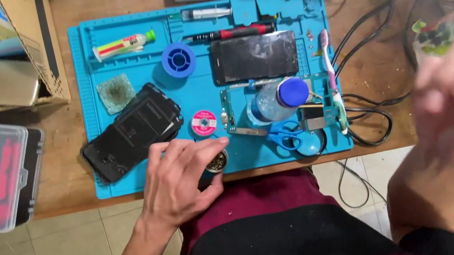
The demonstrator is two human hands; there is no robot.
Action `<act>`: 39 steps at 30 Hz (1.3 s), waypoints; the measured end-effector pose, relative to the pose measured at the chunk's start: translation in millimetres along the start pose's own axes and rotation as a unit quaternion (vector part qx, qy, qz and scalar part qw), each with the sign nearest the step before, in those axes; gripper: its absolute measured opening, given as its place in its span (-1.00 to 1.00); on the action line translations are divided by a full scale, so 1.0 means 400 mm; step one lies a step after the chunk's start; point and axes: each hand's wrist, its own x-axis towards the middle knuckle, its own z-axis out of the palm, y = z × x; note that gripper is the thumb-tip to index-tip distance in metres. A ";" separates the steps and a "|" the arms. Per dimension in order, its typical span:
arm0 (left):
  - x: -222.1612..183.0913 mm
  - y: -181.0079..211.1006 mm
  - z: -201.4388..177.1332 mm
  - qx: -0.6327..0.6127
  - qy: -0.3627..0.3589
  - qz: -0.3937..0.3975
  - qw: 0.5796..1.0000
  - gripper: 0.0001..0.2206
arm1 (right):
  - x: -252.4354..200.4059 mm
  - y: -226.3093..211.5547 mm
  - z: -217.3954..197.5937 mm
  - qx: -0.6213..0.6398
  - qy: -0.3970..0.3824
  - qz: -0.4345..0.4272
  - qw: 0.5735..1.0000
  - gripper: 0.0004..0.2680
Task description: Soldering and cleaning electronic components on a mobile phone frame at a repair workstation.
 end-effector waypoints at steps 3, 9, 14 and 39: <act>0.004 0.010 -0.005 0.011 0.009 0.020 1.000 -0.58 | -0.096 0.002 -0.025 -0.020 0.112 -0.007 0.994 -0.66; -0.032 -0.024 -0.006 0.039 0.006 -0.027 0.999 -0.59 | -0.073 -0.095 0.073 -0.070 -0.134 -0.105 0.983 -0.84; -0.024 -0.028 -0.053 0.176 0.050 -0.065 0.981 -0.84 | -0.057 -0.120 0.130 -0.032 -0.294 -0.068 0.953 -0.83; 0.034 -0.189 -0.198 0.390 0.022 -0.130 0.911 -0.81 | -0.079 -0.062 0.202 -0.007 -0.239 -0.067 0.969 -0.90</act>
